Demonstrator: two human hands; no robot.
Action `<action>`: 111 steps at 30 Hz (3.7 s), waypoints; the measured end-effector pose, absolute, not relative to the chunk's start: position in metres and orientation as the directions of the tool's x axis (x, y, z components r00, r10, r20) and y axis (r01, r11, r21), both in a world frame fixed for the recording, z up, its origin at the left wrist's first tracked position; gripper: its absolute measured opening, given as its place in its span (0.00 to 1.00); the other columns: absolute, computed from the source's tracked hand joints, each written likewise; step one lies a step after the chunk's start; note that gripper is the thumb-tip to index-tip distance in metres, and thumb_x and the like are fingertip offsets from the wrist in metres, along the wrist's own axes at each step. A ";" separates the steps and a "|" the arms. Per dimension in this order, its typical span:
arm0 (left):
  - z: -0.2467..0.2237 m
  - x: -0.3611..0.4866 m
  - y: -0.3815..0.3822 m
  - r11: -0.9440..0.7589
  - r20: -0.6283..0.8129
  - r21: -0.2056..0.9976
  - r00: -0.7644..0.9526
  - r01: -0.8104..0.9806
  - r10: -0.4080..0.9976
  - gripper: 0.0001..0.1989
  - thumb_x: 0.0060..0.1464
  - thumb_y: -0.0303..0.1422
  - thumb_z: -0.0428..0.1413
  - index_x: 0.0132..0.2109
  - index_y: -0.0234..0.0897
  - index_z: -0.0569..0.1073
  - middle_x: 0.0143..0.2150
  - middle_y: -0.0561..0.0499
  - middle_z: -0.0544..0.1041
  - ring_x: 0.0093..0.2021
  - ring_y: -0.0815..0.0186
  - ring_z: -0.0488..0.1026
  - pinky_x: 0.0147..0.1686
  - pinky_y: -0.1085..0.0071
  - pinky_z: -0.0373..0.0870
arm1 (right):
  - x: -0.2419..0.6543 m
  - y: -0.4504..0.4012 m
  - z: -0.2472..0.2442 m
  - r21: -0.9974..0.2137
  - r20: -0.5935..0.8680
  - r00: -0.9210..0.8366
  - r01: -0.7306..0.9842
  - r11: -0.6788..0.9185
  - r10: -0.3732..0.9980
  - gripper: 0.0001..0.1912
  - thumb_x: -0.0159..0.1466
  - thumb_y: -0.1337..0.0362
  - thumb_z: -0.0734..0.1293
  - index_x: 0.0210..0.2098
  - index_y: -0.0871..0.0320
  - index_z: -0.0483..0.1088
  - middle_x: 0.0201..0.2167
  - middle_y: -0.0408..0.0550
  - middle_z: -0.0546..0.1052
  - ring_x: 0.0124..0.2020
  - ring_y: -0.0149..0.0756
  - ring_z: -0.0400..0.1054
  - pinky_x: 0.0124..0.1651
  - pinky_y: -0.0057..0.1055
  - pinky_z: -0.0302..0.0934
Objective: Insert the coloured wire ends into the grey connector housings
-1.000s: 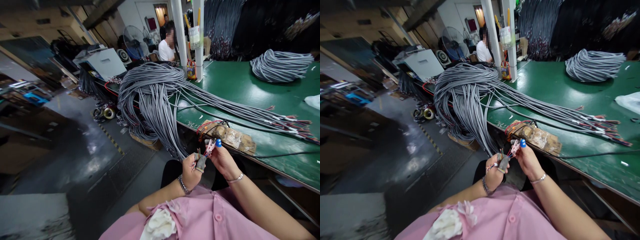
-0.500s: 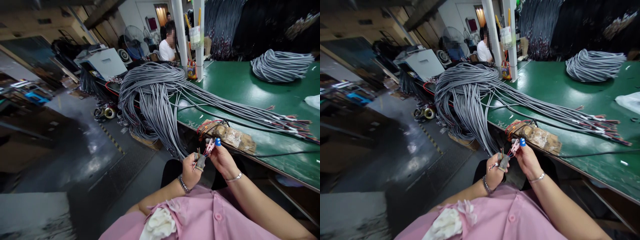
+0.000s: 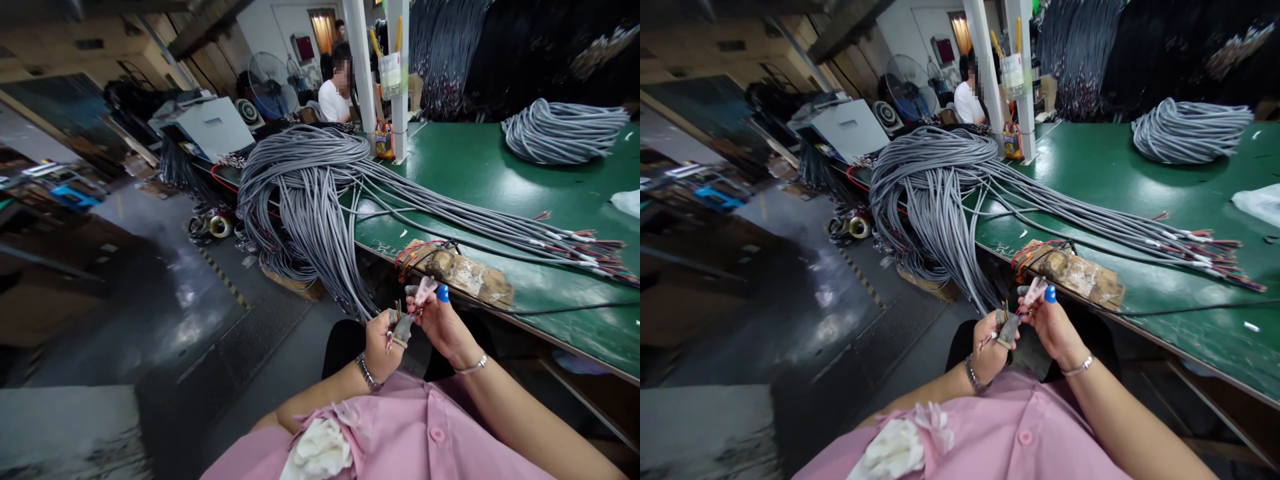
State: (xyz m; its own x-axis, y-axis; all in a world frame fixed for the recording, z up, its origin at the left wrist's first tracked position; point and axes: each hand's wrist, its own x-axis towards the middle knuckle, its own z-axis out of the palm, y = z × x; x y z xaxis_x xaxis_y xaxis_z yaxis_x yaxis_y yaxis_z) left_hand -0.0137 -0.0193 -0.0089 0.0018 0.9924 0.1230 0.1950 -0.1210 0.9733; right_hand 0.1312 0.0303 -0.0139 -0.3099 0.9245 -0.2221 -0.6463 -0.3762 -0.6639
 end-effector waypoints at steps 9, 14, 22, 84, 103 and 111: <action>-0.017 -0.021 -0.027 -0.130 0.107 0.976 0.134 0.173 0.985 0.08 0.54 0.35 0.54 0.32 0.34 0.70 0.26 0.49 0.72 0.24 0.70 0.67 0.26 0.75 0.65 | 0.146 0.015 -0.011 -0.940 -0.123 -0.393 -0.247 -0.234 0.911 0.09 0.55 0.60 0.73 0.32 0.59 0.75 0.27 0.45 0.74 0.28 0.31 0.65 0.35 0.29 0.59; -0.019 -0.015 -0.021 -0.009 -0.026 0.991 0.255 0.136 0.967 0.08 0.52 0.34 0.54 0.30 0.33 0.70 0.25 0.49 0.72 0.22 0.69 0.69 0.22 0.75 0.65 | 0.144 0.015 -0.002 -0.999 0.035 -0.381 -0.046 0.018 0.924 0.06 0.55 0.62 0.73 0.28 0.58 0.75 0.29 0.47 0.73 0.30 0.34 0.65 0.34 0.30 0.60; -0.010 -0.013 -0.015 0.134 -0.131 0.991 0.098 -0.023 0.986 0.18 0.57 0.44 0.52 0.31 0.30 0.69 0.25 0.47 0.74 0.20 0.70 0.71 0.19 0.78 0.60 | 0.136 0.002 -0.003 -0.953 -0.047 -0.371 -0.262 -0.153 0.927 0.10 0.60 0.59 0.69 0.38 0.56 0.70 0.25 0.44 0.72 0.27 0.32 0.65 0.33 0.31 0.60; -0.014 -0.014 -0.023 0.169 -0.156 0.968 0.087 -0.184 0.984 0.18 0.57 0.44 0.53 0.34 0.29 0.72 0.25 0.45 0.76 0.20 0.69 0.71 0.18 0.78 0.59 | 0.113 -0.003 0.007 -0.881 -0.166 -0.327 -0.376 -0.289 0.931 0.12 0.60 0.57 0.68 0.30 0.58 0.64 0.16 0.39 0.66 0.17 0.27 0.59 0.25 0.27 0.52; -0.015 -0.010 -0.022 0.130 -0.139 0.965 -0.026 -0.227 0.990 0.17 0.57 0.43 0.53 0.31 0.31 0.69 0.25 0.47 0.75 0.19 0.70 0.70 0.16 0.78 0.55 | 0.122 -0.006 -0.004 -0.875 -0.191 -0.263 -0.391 -0.286 0.945 0.11 0.58 0.58 0.70 0.32 0.58 0.68 0.23 0.43 0.70 0.23 0.30 0.61 0.31 0.30 0.54; -0.015 -0.010 -0.022 0.142 -0.163 0.963 -0.074 -0.228 0.984 0.16 0.55 0.43 0.54 0.33 0.32 0.68 0.24 0.48 0.75 0.19 0.70 0.70 0.16 0.78 0.55 | 0.122 -0.010 -0.001 -0.906 -0.175 -0.194 -0.351 -0.235 0.965 0.10 0.56 0.61 0.72 0.27 0.59 0.69 0.24 0.44 0.69 0.26 0.30 0.59 0.32 0.29 0.53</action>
